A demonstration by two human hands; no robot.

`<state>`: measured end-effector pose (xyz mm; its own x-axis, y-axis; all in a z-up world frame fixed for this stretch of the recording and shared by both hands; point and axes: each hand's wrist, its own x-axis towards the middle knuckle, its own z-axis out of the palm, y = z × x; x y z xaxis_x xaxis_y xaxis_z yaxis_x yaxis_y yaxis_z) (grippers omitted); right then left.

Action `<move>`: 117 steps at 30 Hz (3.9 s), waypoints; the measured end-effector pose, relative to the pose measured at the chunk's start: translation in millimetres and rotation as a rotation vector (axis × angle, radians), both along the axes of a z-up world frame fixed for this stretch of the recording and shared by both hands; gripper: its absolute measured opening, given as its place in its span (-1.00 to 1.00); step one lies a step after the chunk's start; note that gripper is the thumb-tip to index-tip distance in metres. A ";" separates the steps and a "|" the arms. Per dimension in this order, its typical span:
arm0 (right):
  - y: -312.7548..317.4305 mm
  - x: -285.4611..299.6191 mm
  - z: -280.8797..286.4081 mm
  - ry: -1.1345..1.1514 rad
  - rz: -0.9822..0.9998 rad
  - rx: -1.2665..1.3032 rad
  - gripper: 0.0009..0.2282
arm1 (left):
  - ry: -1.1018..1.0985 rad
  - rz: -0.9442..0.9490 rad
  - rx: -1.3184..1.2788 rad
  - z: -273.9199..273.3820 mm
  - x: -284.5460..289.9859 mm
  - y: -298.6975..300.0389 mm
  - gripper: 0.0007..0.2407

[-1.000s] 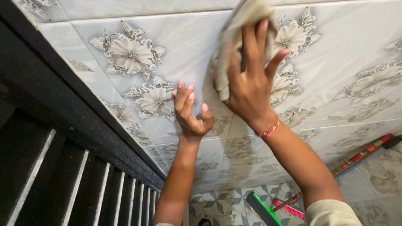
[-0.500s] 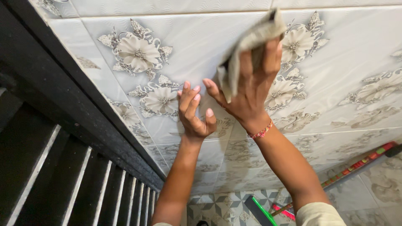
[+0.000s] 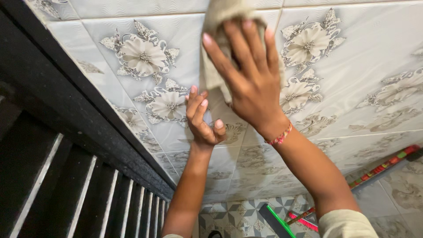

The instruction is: The person takes a cloth and wipes down the tiled bathroom walls with it.

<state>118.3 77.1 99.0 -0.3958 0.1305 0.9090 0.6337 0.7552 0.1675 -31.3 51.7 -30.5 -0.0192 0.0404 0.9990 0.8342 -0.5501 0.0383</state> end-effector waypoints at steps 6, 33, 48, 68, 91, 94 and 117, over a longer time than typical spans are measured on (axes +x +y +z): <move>12.7 16.6 -73.4 0.011 0.012 0.001 -0.53 | 0.004 0.005 -0.009 2.6 1.5 -3.4 -0.63; 12.0 2.4 -66.5 0.297 -0.009 -0.155 -0.36 | -0.116 0.023 0.090 7.8 -19.6 -19.2 -0.69; -8.6 -45.6 39.4 0.063 0.187 -0.092 -0.48 | -0.129 0.102 0.107 12.6 -33.5 -20.7 -0.62; 1.3 -41.0 62.7 0.313 -0.010 -0.089 -0.41 | -0.105 0.118 0.109 10.2 -35.1 -19.3 -0.58; 1.5 -37.2 39.7 0.410 -0.051 -0.167 -0.51 | -0.046 0.174 0.055 -2.2 -42.1 -17.7 -0.47; -9.1 -48.9 66.1 0.313 0.023 -0.070 -0.48 | -0.058 0.158 0.060 -2.6 -42.3 -18.0 -0.47; -44.6 -126.3 53.1 -0.026 0.132 0.177 -0.65 | -0.266 -0.024 0.140 17.0 -65.7 -38.0 -0.42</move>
<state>-8.1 32.5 152.1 -0.4221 -0.0844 0.9026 0.5250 0.7889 0.3192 -97.0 13.6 -13.5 -0.2817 -0.0940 0.9549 0.7919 -0.5848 0.1761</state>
